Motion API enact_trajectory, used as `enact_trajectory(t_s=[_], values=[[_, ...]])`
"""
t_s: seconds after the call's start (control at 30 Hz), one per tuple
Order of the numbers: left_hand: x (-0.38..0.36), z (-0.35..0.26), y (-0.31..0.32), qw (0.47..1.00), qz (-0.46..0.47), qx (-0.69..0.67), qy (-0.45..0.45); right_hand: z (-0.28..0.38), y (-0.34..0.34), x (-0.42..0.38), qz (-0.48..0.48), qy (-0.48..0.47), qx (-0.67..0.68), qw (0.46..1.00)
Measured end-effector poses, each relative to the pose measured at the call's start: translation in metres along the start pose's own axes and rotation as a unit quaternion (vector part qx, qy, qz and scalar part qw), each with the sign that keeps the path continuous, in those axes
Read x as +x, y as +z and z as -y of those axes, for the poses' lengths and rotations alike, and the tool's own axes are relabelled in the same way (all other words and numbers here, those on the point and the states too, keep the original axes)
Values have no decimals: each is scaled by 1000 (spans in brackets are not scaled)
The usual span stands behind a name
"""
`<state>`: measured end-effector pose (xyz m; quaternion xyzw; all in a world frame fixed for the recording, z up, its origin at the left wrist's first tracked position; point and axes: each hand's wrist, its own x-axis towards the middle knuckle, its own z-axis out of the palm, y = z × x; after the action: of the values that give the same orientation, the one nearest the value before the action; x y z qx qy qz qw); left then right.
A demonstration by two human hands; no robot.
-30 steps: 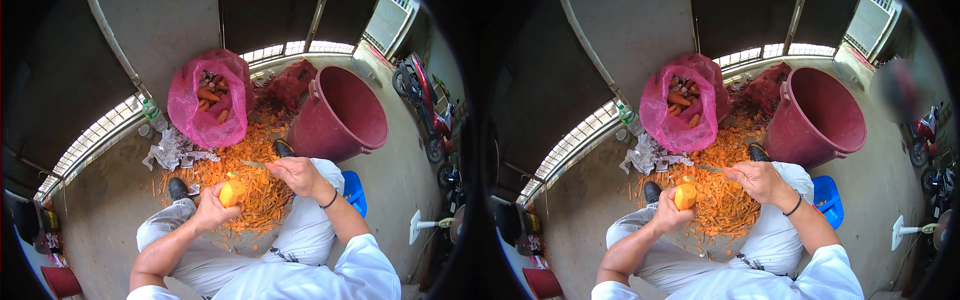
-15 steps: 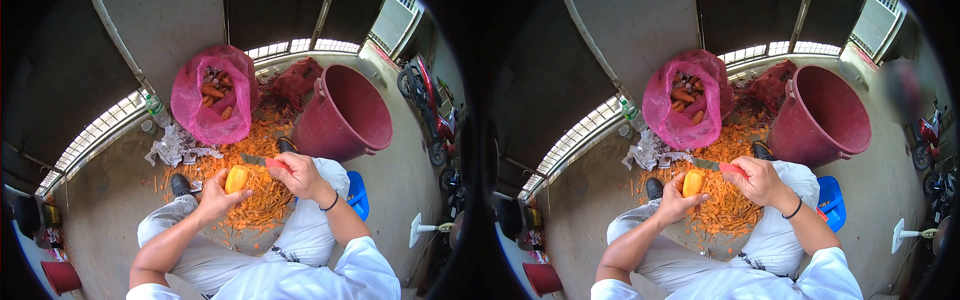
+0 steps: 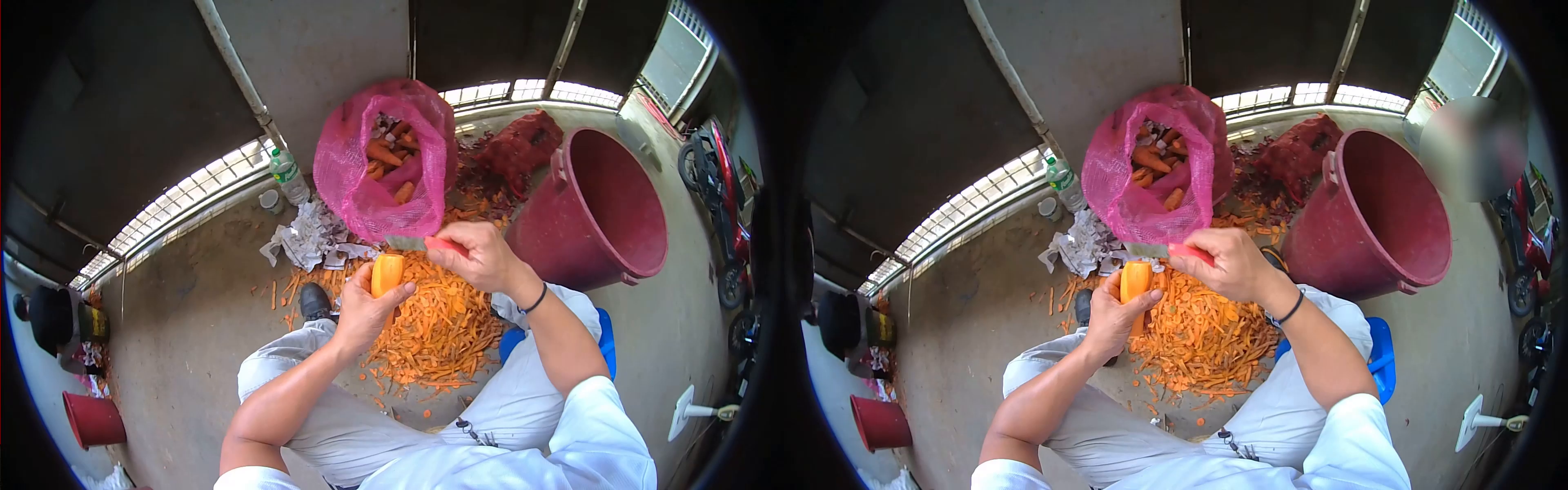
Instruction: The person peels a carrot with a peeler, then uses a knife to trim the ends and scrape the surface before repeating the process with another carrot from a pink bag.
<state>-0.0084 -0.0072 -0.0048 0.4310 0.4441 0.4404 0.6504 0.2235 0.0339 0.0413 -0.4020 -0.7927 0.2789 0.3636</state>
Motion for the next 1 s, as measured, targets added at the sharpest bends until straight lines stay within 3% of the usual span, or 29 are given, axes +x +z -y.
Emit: enact_trajectory(t_s=[0.1, 0.17, 0.37, 0.5, 0.57, 0.63, 0.7, 0.83, 0.93, 1.0], values=[[3, 5, -1, 1000, -3, -10, 11, -13, 5, -17, 27, 10, -2, 1000], [3, -2, -2, 999, 24, 10, -48, -12, -3, -18, 58, -43, -74, 995], [-2, -2, 4, 996, 78, -22, -44, 1, -17, -19, 77, -56, -78, 992], [-3, 1, -2, 990, 137, 40, 6, -13, -26, -24, 18, -78, -81, 994], [-5, -1, 2, 984, 160, 62, 55, -37, -41, -24, 49, 107, -118, 986], [-6, -4, 5, 992, 117, 29, -46, -25, -48, -22, 25, 112, -45, 992], [-2, -3, 3, 993, 103, 23, -56, -12, -42, -24, 28, 65, 40, 997], [-2, -1, 4, 992, 95, 68, -50, -3, -24, -24, 99, -26, -29, 994], [-5, -6, 3, 988, 116, 75, -71, -1, -26, -25, 112, -40, -23, 993], [-5, -10, 4, 985, 155, 62, -40, 3, -28, -26, 122, -48, -21, 991]])
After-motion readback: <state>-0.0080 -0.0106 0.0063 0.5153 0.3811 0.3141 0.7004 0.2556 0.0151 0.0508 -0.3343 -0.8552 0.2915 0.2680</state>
